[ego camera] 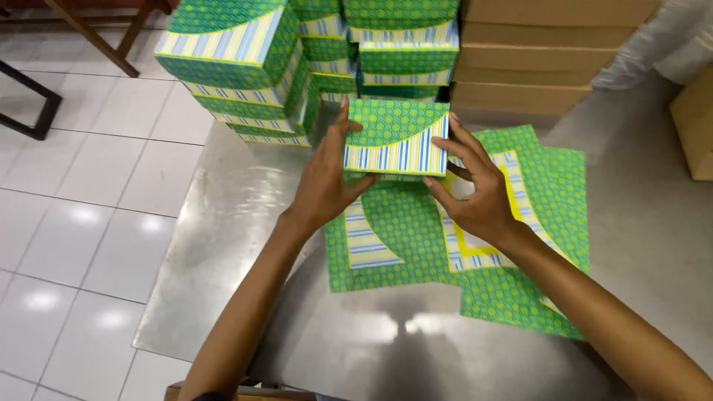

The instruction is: The person folds a flat patterned cardboard sheet into a small box, tucks the flaps, and places the finished box on a stack. Then the person picks up another flat sheet, aligns it on the table, and begins folding the edges to form another box.

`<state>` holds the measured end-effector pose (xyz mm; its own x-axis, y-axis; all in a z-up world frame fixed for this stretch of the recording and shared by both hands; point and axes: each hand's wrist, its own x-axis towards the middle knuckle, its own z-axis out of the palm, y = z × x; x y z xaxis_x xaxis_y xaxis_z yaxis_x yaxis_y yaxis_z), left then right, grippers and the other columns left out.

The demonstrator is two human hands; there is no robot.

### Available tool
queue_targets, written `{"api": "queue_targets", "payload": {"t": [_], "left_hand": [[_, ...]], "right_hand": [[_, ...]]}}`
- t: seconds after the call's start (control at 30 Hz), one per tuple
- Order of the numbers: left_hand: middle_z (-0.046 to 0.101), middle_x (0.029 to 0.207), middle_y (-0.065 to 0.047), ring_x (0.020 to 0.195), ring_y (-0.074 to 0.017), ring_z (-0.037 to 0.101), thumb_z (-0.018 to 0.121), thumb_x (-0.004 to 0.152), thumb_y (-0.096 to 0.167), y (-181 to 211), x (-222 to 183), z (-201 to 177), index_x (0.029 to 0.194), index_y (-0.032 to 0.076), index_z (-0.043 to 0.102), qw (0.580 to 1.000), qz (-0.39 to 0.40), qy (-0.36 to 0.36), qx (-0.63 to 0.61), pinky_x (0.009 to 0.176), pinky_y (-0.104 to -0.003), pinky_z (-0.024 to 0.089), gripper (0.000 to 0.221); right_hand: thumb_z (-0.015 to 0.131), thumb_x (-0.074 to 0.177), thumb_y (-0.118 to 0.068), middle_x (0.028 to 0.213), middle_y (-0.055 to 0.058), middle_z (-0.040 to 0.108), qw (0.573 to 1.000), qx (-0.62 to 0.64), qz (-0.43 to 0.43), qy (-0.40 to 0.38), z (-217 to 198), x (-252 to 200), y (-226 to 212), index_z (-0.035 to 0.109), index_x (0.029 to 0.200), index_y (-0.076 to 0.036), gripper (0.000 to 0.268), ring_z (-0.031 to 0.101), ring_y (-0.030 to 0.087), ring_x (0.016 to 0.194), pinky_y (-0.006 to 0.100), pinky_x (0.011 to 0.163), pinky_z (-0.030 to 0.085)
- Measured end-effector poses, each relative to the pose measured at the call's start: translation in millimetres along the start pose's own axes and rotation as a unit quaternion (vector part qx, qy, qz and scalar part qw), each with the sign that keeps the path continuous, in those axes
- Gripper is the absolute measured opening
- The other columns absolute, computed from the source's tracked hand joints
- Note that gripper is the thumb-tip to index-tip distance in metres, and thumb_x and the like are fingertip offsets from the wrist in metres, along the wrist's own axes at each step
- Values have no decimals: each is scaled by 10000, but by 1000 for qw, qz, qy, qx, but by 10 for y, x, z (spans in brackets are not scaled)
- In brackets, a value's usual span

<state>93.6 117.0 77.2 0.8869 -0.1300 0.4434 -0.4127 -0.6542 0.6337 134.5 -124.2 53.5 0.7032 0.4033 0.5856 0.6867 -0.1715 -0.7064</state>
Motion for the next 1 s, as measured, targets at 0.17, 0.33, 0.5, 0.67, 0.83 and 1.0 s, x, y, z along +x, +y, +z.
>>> {"api": "queue_targets", "payload": {"t": [0.17,0.33,0.5,0.67,0.83,1.0], "left_hand": [[264,1621,-257,1392,-503,432,884,763,40,-210,184,-95,1391,122,378,991,-49,9,127,990,-633,539,811],[297,1588,-298,1442,-478,357,912,711,174,-184,245,48,1393,38,522,938,-112,-28,328,1037,-617,493,798],[331,1553,-279,1436,-424,333,844,780,370,-30,214,149,1513,108,454,914,-101,-71,385,1145,-587,323,870],[395,1498,-254,1418,-449,337,709,842,618,-164,111,230,1626,173,209,900,-72,-126,411,1138,-669,212,1030],[239,1611,-294,1500,-508,187,549,928,703,-200,79,218,1636,183,190,895,-76,-138,417,1175,-687,133,949],[161,1649,-279,1517,-492,173,530,960,650,-297,98,225,1654,212,90,883,-83,-177,427,1186,-669,155,932]], "right_hand": [[756,888,14,1565,309,339,1000,21,-1,-5,297,257,162,574,1362,-10,509,408,552,1357,555,963,543],[767,915,-31,1551,301,375,999,-25,1,-24,439,347,367,597,1365,-30,482,433,527,1352,555,979,542],[800,894,-124,1421,234,504,993,-116,-5,-27,484,468,445,674,1316,-88,443,605,425,1248,496,911,597],[799,889,-139,1422,200,532,989,-143,-10,-31,506,477,459,685,1337,-147,463,631,385,1223,469,888,607],[723,932,-152,1502,220,484,984,-150,3,-91,457,493,314,603,1439,-171,521,597,406,1259,525,919,575],[652,987,-84,1517,222,489,984,-161,-4,-70,521,469,373,609,1441,-150,461,593,419,1264,546,879,575]]}}
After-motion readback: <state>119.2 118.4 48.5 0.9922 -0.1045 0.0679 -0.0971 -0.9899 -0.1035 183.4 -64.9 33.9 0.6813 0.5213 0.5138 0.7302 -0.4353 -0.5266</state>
